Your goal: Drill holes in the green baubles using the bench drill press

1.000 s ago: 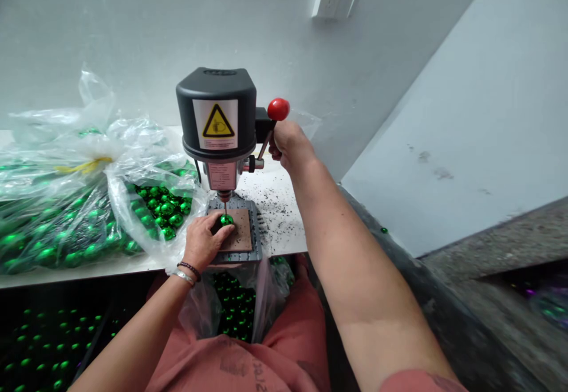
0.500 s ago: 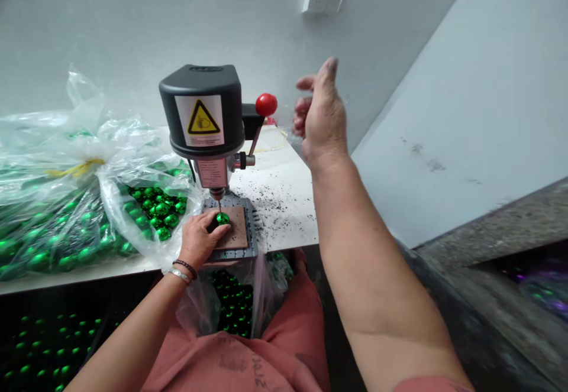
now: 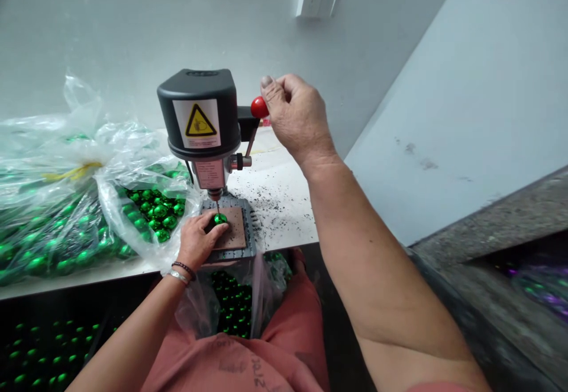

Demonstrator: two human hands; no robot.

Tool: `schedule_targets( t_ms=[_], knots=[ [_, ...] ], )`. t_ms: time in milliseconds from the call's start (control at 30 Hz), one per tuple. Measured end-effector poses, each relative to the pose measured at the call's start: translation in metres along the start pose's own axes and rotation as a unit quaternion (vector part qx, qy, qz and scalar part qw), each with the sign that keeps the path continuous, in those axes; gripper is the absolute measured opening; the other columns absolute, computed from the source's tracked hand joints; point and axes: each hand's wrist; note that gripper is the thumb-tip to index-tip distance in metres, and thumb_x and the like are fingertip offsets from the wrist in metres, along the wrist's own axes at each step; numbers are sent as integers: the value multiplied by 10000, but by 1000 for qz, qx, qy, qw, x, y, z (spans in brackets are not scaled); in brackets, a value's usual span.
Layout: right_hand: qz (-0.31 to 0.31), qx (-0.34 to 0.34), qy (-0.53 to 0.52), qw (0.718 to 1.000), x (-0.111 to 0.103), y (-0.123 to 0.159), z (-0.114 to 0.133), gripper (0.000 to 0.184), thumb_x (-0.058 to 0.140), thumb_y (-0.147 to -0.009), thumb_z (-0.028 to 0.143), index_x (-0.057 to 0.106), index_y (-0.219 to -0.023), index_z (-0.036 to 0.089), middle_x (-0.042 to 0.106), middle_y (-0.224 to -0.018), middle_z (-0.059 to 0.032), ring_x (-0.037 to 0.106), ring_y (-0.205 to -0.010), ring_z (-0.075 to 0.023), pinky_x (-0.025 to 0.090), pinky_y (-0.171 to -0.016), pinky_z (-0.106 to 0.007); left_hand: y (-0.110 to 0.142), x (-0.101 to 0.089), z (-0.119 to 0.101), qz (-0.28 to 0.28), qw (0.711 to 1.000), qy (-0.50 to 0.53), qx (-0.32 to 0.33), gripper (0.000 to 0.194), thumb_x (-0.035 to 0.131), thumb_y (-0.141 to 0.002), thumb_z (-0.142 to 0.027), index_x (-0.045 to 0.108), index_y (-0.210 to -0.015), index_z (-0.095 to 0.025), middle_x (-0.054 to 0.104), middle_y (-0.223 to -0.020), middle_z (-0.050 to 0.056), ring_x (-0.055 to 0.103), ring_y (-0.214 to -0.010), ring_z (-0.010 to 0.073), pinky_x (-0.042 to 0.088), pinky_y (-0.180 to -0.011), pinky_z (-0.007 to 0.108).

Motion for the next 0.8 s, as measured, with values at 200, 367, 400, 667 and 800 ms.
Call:
schedule_targets(
  t_ms=[200,367,400,667,800],
  knots=[
    [25,40,-38,998,-4,-4,-3,480,393,-744,661,511,-689,199,448,-603,-3,399,-552,-73,314,-512,-236,0,2,2,-14,1000,-7,7,358,578,-743,-463,653,-1004,-230,672,-1014,61,550,-978,240,403,-867,379],
    [16,36,-46,998,-9,-4,-1,540,336,-738,694,538,-729,193,470,-625,-11,407,-558,-68,335,-509,-226,1,1,0,-4,1000,-4,11,376,558,-761,-444,633,-1054,-220,664,-1039,61,546,-973,245,405,-867,388],
    [18,35,-49,998,-9,-4,0,538,338,-735,695,537,-737,195,473,-633,-9,409,-565,-67,341,-514,-222,1,1,-1,-7,1000,-4,15,382,550,-769,-439,625,-1073,-221,661,-1048,62,544,-976,246,404,-869,392],
    [61,20,48,997,-10,-1,22,582,270,-716,732,518,-740,206,464,-633,-2,415,-594,-73,341,-557,-216,2,0,-1,-17,1000,-5,19,345,564,-765,-440,636,-1043,-249,671,-1009,55,551,-945,243,407,-846,385],
    [73,4,141,987,-4,-6,24,602,251,-724,737,499,-696,189,417,-570,2,388,-566,-80,313,-571,-220,1,-1,0,-11,1000,4,18,351,566,-766,-445,631,-1039,-234,677,-1000,41,549,-931,229,402,-842,366]
  ],
)
Point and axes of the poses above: each hand's wrist, its own y-axis away from the middle knuckle, its own x-axis out of the palm, z = x × y
